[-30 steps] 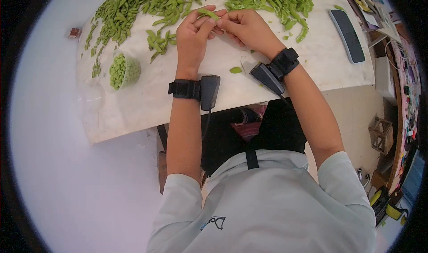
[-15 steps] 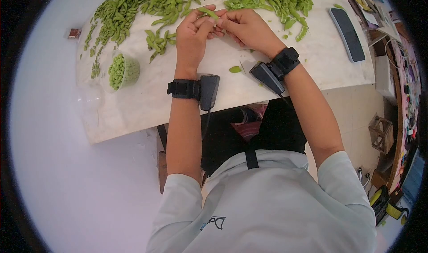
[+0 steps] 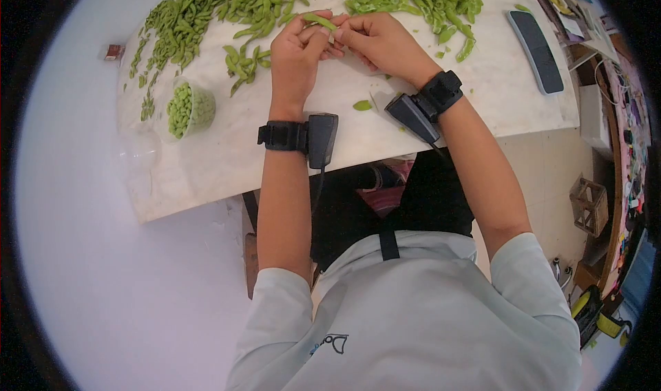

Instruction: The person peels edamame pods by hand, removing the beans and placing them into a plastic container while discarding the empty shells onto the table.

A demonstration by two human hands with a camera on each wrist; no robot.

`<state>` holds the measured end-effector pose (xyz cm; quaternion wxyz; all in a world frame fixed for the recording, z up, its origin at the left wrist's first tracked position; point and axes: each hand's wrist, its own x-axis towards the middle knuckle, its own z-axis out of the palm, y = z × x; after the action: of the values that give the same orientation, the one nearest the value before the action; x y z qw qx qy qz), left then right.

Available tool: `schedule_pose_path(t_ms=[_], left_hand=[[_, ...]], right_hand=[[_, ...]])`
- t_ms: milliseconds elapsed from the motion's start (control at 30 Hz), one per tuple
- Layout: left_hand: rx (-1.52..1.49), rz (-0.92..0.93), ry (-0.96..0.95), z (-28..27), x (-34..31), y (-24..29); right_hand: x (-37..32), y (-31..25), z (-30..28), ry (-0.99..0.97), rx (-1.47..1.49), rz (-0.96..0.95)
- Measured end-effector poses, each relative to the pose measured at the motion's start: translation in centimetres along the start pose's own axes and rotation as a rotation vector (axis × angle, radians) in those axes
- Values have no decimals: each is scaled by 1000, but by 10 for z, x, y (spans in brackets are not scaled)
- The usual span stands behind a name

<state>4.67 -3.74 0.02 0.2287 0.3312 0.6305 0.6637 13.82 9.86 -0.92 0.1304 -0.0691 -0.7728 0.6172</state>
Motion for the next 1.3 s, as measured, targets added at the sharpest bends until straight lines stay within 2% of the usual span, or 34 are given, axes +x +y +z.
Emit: schedule_pose_path(t_ms=[200,300,500,600,800,967,1067,1300], left_hand=[[2,7,33,-1,-1,-1],[0,9,46,0,1,-3],[88,19,113,0,-1,0],[117,38,114,-5,0,-5],[92,57,71,0,-4,-3],[160,108,56,2,-4,-4],[326,75,45,2,-7,1],[516,160,58,2,-6,-5]], right_hand=[[3,4,-1,-1,-158,-59],[0,-1,0,6,-112,-11],[3,3,5,46,-346,-150],[3,5,10,240,-259,-206],[0,0,2,150,-9,-24],[0,1,0,116,6,-9],[1,5,1,104,-12,-24],[0,4,2,99,-55,-8]])
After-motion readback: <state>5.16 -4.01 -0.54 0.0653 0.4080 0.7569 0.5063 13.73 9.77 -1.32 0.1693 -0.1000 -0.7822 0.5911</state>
